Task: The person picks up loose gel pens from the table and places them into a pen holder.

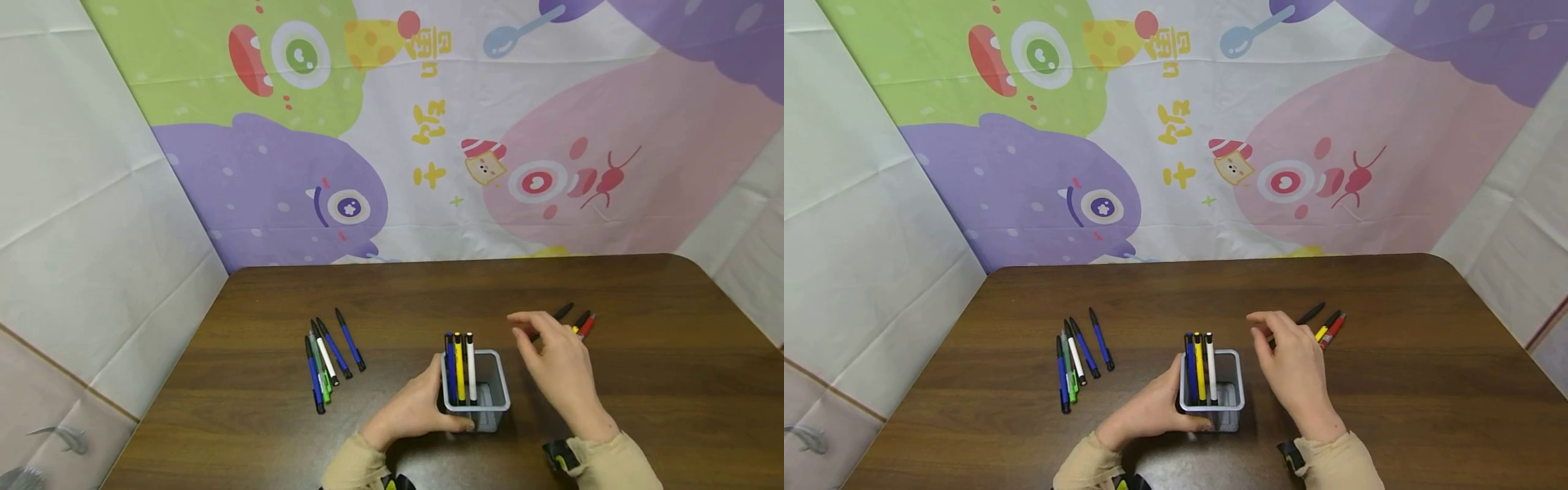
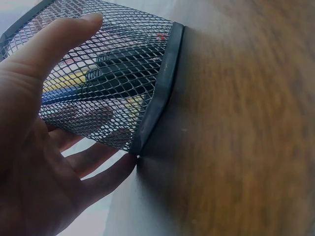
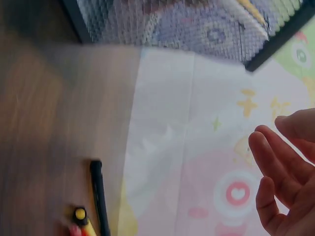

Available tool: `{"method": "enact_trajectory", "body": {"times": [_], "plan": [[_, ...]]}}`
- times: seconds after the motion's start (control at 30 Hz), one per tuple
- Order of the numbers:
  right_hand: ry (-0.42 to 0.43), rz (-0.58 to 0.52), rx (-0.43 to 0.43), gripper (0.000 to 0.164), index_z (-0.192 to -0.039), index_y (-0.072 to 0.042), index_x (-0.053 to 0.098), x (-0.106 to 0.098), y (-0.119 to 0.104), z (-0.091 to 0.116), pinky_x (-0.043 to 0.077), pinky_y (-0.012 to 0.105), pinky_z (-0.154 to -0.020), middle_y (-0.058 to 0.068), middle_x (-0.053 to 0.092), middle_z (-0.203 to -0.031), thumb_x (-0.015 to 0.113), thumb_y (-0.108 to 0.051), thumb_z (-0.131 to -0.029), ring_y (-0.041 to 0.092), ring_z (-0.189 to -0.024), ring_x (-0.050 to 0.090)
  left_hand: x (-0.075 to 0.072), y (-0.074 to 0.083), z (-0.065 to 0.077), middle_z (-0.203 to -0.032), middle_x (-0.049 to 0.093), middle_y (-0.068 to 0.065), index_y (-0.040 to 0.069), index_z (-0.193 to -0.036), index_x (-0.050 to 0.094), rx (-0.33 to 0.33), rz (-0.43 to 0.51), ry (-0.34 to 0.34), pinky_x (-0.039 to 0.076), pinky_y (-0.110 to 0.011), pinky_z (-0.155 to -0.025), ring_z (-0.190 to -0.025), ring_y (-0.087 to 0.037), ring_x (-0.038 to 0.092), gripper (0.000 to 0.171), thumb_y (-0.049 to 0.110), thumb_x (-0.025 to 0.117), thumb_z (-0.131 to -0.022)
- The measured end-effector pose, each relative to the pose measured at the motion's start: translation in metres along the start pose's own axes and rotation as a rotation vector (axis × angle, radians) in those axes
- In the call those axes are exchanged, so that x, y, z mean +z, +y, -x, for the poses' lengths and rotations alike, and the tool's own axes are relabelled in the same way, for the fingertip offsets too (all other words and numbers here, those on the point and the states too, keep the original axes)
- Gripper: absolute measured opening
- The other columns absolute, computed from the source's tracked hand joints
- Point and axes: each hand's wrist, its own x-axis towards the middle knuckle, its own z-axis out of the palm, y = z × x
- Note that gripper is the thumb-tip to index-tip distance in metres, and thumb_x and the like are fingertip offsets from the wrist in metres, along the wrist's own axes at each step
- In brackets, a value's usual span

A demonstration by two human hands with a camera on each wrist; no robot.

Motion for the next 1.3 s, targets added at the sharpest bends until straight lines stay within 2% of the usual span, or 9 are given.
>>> {"method": "enact_trajectory", "body": {"times": [0.1, 0.33, 0.47, 0.7, 0.8, 1.0, 1.3], "plan": [[-0.009, 0.012, 0.029, 0.02, -0.098, -0.013, 0.065, -0.005, 0.009, 0.0, 0.035, 0.033, -0.051, 0.001, 0.061, -0.079, 0.066, -0.007, -0.079, 0.011, -0.053, 0.038, 0.0, 0.0, 0.0, -0.11, 0.052, -0.001, 0.015, -0.129, 0.028, -0.003, -0.007, -0.002, 0.043, -0.027, -0.085, -0.093, -0.007, 0.053, 0.085, 0.042, 0.078, -0.065], [-0.057, 0.037, 0.085, 0.017, -0.099, -0.012, 0.065, -0.013, 0.026, 0.001, 0.032, 0.031, -0.044, 0.006, 0.063, -0.085, 0.064, -0.01, -0.082, 0.012, -0.053, 0.042, 0.0, -0.001, -0.001, -0.109, 0.053, -0.002, 0.014, -0.128, 0.029, -0.003, -0.01, -0.008, 0.044, -0.027, -0.084, -0.091, -0.007, 0.053, 0.084, 0.041, 0.078, -0.066], [-0.086, 0.05, 0.112, 0.015, -0.098, -0.012, 0.065, -0.016, 0.034, 0.001, 0.031, 0.031, -0.042, 0.005, 0.064, -0.083, 0.064, -0.01, -0.082, 0.01, -0.047, 0.037, 0.0, -0.001, -0.001, -0.109, 0.052, -0.002, 0.014, -0.128, 0.029, -0.006, -0.014, -0.006, 0.044, -0.027, -0.084, -0.093, -0.007, 0.053, 0.084, 0.041, 0.078, -0.065], [-0.129, 0.074, 0.173, 0.012, -0.095, -0.012, 0.065, -0.021, 0.045, 0.002, 0.041, 0.037, -0.048, 0.005, 0.065, -0.08, 0.063, -0.012, -0.083, 0.018, -0.06, 0.055, 0.0, 0.0, 0.0, -0.109, 0.052, 0.0, 0.016, -0.129, 0.028, -0.018, -0.011, -0.006, 0.043, -0.027, -0.085, -0.093, -0.006, 0.053, 0.085, 0.043, 0.078, -0.065], [-0.16, 0.09, 0.191, 0.011, -0.094, -0.012, 0.065, -0.022, 0.05, 0.003, 0.041, 0.037, -0.048, 0.004, 0.064, -0.076, 0.062, -0.013, -0.083, 0.018, -0.06, 0.056, 0.0, 0.0, 0.0, -0.109, 0.052, 0.0, 0.015, -0.129, 0.028, -0.013, -0.006, -0.006, 0.043, -0.026, -0.084, -0.091, -0.006, 0.053, 0.085, 0.043, 0.078, -0.065], [-0.25, 0.126, 0.225, 0.009, -0.09, -0.01, 0.064, -0.024, 0.059, 0.005, 0.038, 0.035, -0.046, 0.004, 0.063, -0.074, 0.062, -0.016, -0.083, 0.015, -0.056, 0.051, 0.0, 0.0, 0.0, -0.109, 0.053, 0.0, 0.016, -0.129, 0.028, -0.009, -0.001, -0.01, 0.043, -0.026, -0.084, -0.09, -0.005, 0.053, 0.085, 0.042, 0.078, -0.066], [-0.468, 0.143, 0.307, 0.01, -0.092, -0.01, 0.064, -0.025, 0.069, 0.01, 0.04, 0.035, -0.046, 0.008, 0.065, -0.085, 0.059, -0.013, -0.085, 0.018, -0.06, 0.053, 0.0, -0.001, 0.0, -0.108, 0.053, 0.0, 0.016, -0.129, 0.028, -0.016, 0.009, -0.012, 0.043, -0.026, -0.084, -0.089, -0.005, 0.054, 0.085, 0.042, 0.078, -0.066]]}}
